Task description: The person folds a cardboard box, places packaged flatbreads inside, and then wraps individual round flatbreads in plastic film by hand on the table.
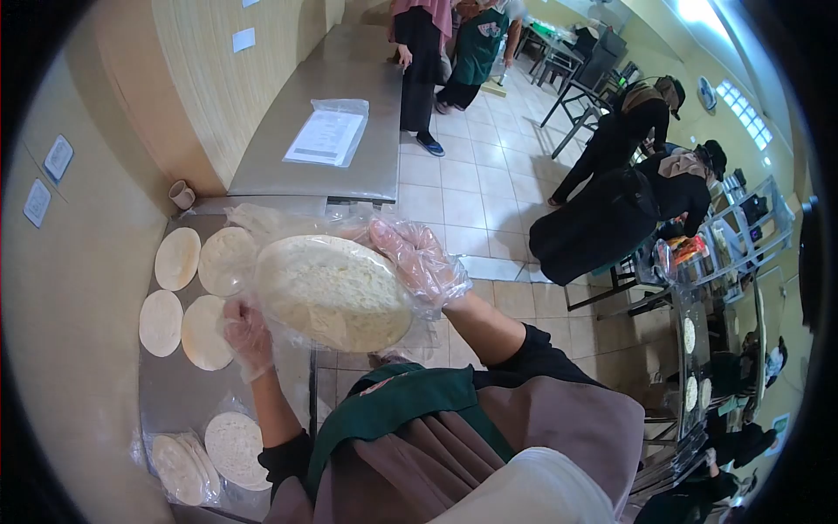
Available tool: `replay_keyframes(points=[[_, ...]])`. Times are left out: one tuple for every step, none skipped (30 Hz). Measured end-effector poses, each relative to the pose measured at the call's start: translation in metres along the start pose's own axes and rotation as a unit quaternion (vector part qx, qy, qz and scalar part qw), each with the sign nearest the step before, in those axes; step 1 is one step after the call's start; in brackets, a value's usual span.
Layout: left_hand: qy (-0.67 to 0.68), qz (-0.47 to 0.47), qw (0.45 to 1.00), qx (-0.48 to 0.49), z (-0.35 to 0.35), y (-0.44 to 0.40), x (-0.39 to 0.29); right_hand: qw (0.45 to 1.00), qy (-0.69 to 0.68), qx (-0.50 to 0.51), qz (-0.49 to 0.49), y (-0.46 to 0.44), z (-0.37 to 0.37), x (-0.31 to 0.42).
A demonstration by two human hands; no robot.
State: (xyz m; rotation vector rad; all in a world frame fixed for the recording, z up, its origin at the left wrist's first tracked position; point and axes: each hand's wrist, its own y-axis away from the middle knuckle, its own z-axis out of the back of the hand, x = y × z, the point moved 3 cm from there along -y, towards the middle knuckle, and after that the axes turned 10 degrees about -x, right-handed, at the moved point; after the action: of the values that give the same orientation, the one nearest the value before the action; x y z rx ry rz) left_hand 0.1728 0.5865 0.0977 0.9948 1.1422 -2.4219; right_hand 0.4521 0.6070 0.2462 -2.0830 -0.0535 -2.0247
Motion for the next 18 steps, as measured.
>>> replay_keyframes(points=[[0.046, 0.101, 0.989, 0.093, -0.01, 0.007, 0.013, 1.0, 0.001, 0.0, 0.0, 0.001, 0.002, 0.0], [0.046, 0.102, 0.989, 0.093, -0.008, 0.009, 0.014, 1.0, 0.009, 0.004, -0.016, 0.001, 0.004, 0.0], [0.167, 0.154, 0.961, 0.155, -0.011, 0.011, 0.015, 0.999, 0.018, 0.009, -0.031, 0.001, 0.004, -0.001], [0.285, 0.202, 0.912, 0.213, -0.014, 0.014, 0.014, 0.999, 0.018, 0.009, -0.03, 0.002, 0.005, -0.002], [0.287, 0.201, 0.912, 0.213, -0.014, 0.017, 0.012, 1.0, 0.008, 0.005, -0.03, 0.002, 0.005, -0.003], [0.403, 0.251, 0.856, 0.205, -0.015, 0.021, 0.008, 1.0, -0.003, 0.001, -0.03, 0.003, 0.005, -0.004], [0.511, 0.296, 0.783, 0.194, -0.014, 0.026, 0.007, 1.0, -0.002, 0.001, -0.03, 0.004, 0.005, -0.004], [0.512, 0.296, 0.783, 0.194, -0.012, 0.027, 0.011, 1.0, 0.005, 0.015, -0.026, 0.004, 0.005, -0.004], [0.508, 0.324, 0.767, 0.22, -0.012, 0.031, 0.017, 0.999, 0.011, 0.028, -0.023, 0.005, 0.005, -0.003], [0.503, 0.352, 0.75, 0.246, -0.013, 0.034, 0.021, 0.999, 0.012, 0.029, -0.022, 0.005, 0.006, -0.005], [0.504, 0.352, 0.75, 0.245, -0.009, 0.031, 0.016, 0.999, 0.012, 0.034, -0.028, 0.004, 0.007, -0.01], [0.413, 0.271, 0.813, 0.309, -0.005, 0.026, 0.006, 0.999, 0.012, 0.039, -0.035, 0.004, 0.006, -0.011], [0.312, 0.183, 0.858, 0.366, -0.002, 0.023, 0.001, 0.999, 0.013, 0.041, -0.034, 0.005, 0.004, -0.01], [0.312, 0.184, 0.858, 0.364, -0.008, 0.029, 0.012, 0.998, 0.003, 0.032, -0.051, 0.006, 0.001, -0.008], [0.257, 0.061, 0.906, 0.33, -0.017, 0.037, 0.03, 0.997, -0.008, 0.023, -0.067, 0.007, -0.003, -0.007], [0.195, -0.063, 0.935, 0.288, -0.019, 0.041, 0.038, 0.997, -0.008, 0.025, -0.067, 0.007, -0.006, -0.006], [0.194, -0.062, 0.936, 0.287, -0.017, 0.043, 0.033, 0.999, 0.028, 0.033, 0.009, 0.007, -0.01, -0.002], [0.342, 0.12, 0.894, 0.262, -0.016, 0.048, 0.03, 0.993, 0.065, 0.041, 0.085, 0.008, -0.013, 0.002]])
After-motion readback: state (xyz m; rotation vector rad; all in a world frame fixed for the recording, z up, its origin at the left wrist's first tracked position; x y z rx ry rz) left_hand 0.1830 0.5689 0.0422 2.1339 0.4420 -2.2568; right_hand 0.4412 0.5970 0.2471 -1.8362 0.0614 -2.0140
